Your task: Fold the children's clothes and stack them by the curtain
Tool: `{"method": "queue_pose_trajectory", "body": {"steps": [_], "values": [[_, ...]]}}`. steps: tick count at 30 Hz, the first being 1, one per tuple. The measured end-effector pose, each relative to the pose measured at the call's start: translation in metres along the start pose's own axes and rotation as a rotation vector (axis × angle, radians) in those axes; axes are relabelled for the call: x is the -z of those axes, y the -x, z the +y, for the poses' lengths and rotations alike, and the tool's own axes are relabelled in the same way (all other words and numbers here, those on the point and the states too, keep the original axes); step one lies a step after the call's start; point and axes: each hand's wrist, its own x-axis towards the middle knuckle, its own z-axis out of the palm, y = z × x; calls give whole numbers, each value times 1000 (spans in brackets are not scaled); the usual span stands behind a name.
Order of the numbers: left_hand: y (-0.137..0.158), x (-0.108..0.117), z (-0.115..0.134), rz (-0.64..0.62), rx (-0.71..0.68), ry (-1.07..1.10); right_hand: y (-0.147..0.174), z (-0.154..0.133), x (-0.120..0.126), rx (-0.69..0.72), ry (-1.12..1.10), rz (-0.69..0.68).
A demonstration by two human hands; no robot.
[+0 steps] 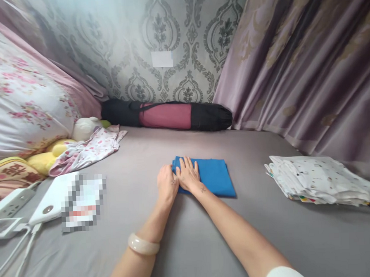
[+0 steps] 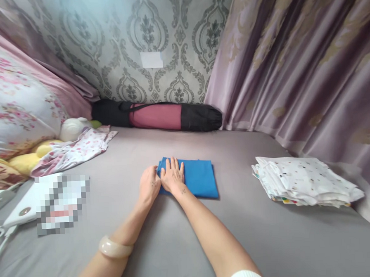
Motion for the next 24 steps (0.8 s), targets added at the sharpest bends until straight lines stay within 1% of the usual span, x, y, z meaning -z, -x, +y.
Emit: {"method": "queue_pose_trajectory", "body": {"steps": [4,9,11,14,16,18,21,24], "values": [[-2,3,1,-19,108,45,0,2,-5,-18,-2,-6],[-3,6,4,-29,164,91,-2,-4,1,-36,12,-41],[-4,8,4,-6,180,125,-6,-10,4,-30,42,-29],[-4,10,3,60,208,172,-11,-18,4,40,65,-5],[-4,11,2,109,221,198,-13,-22,1,71,49,-20],[-4,11,3,142,231,221,-13,-22,-5,68,31,-27],[-5,9,3,149,224,240,-12,-21,-11,62,9,-3],[-5,6,3,131,170,224,-15,-17,-13,65,-60,22]]}}
